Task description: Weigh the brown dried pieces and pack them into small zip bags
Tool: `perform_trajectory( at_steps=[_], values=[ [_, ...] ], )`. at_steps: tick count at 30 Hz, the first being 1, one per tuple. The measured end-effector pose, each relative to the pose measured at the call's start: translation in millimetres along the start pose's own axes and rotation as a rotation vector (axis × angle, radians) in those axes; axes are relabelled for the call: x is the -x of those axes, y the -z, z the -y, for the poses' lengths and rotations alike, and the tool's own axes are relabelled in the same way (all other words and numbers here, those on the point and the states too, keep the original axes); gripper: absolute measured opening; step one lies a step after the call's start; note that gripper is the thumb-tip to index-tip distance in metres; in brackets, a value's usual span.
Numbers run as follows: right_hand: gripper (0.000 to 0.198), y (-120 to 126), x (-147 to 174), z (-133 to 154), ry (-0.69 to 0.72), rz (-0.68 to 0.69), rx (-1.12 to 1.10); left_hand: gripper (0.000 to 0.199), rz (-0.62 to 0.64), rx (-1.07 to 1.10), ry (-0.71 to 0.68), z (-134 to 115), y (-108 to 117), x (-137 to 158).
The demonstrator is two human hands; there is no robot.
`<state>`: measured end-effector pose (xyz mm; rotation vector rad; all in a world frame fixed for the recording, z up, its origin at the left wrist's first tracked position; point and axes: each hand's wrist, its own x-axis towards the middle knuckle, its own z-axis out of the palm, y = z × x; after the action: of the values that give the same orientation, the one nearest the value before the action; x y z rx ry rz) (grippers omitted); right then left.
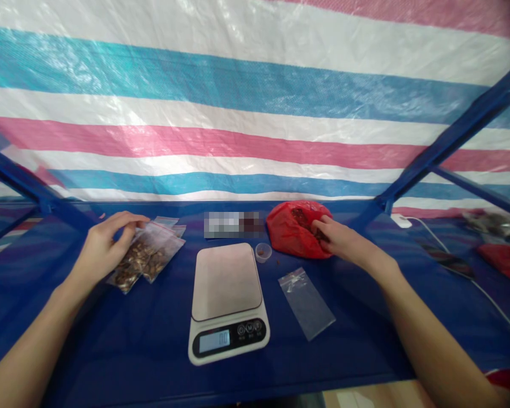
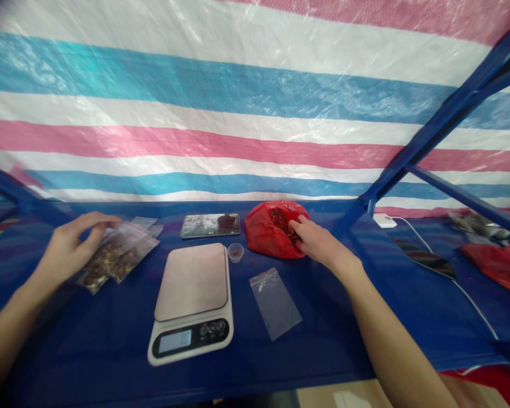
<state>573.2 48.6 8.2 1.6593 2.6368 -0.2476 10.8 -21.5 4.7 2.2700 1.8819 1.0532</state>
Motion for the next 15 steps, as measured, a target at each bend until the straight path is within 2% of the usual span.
perform_trajectory(
  at_steps=[9, 12, 15],
  values=[
    [0.028, 0.2, -1.9, -3.8, 0.04, -0.217, -0.047, 0.032, -0.002, 0.008, 0.047, -9.2, 2.5, -0.1],
    [0.028, 5.6, 0.0, 2.2, 0.061, -0.276, -0.088, 0.031, 0.012, 0.0, 0.059, -11.6, 2.6, 0.7],
    [0.029, 14.7, 1.6, 16.8, 0.075, -0.412, -0.125, 0.033, 0.04, -0.011, 0.052, -8.9, 1.6, 1.3]
  ],
)
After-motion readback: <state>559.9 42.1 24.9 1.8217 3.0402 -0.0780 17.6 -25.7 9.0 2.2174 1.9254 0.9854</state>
